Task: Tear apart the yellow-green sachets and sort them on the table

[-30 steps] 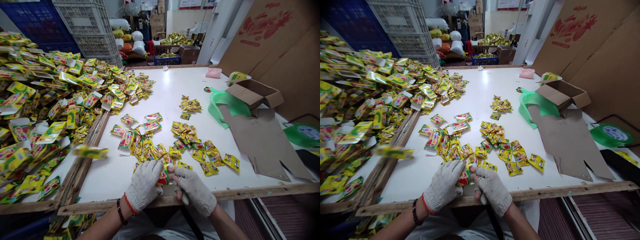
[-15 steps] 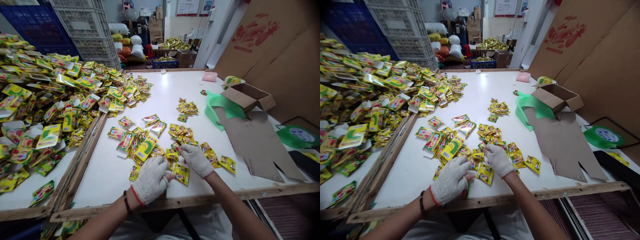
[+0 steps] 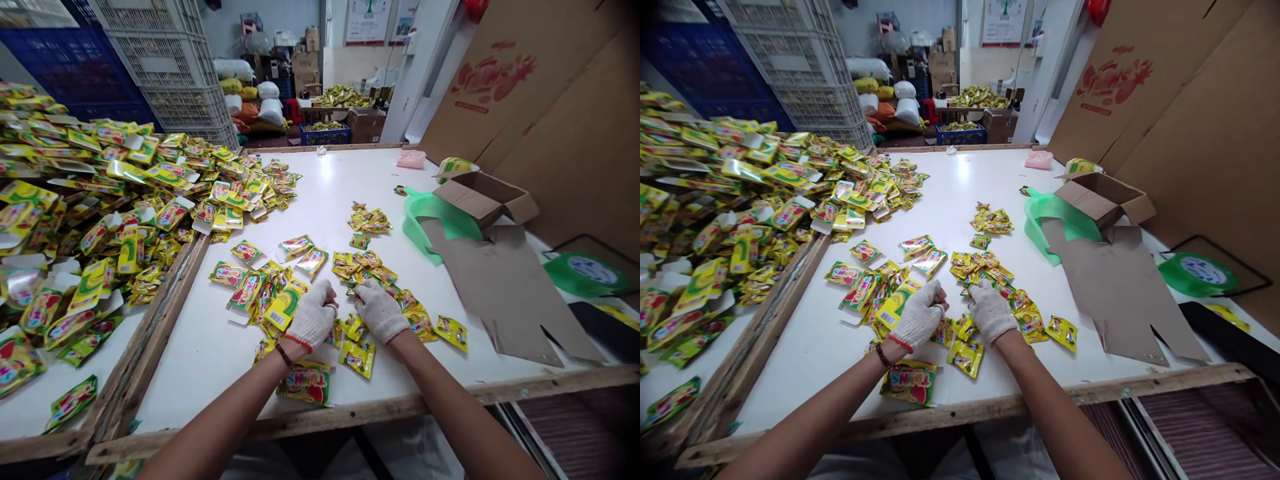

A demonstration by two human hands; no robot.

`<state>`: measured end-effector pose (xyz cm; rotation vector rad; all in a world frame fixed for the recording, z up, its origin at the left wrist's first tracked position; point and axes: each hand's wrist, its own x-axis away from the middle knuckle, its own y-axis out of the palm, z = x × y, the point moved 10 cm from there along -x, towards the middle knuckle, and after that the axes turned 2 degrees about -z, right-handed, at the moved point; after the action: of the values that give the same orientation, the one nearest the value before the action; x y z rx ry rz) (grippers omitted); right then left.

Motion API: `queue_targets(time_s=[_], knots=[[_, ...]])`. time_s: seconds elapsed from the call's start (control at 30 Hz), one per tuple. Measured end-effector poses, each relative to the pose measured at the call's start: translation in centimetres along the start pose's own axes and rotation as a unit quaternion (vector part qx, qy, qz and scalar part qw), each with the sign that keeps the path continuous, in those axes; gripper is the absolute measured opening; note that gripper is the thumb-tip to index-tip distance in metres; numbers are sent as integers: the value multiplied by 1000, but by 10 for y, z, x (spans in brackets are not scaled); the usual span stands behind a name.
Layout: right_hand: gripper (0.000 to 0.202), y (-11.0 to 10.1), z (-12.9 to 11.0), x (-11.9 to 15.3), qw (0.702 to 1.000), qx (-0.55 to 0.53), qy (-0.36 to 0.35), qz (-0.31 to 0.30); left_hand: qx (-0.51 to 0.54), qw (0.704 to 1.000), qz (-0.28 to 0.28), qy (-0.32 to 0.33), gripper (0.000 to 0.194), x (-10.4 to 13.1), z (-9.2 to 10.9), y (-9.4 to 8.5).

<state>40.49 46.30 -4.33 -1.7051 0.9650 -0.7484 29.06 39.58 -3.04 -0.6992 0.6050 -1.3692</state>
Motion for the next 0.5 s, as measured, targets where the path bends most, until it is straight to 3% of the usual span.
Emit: queue_targets(time_s=[0.07,0.17,0.23,0.37,0.5], knots=[[30,-6,0,9,1000,-3,-8,9,61,998,27,-17,25,8,-8,-10],[33,-18,0,29,1000,-10,-5,26,108,992,57,-28,18,17,-13,-18],[24,-19,2,42,999,-8,23,22,87,995,34,-27,11,18,-9,-11],[17,4,5,59,996,-9,83,-43,56,997,-34,-37,14,12,2,14],[3,9,0,64,992,-107,65,-16,102,992,-77,-16,20,12,11,27]])
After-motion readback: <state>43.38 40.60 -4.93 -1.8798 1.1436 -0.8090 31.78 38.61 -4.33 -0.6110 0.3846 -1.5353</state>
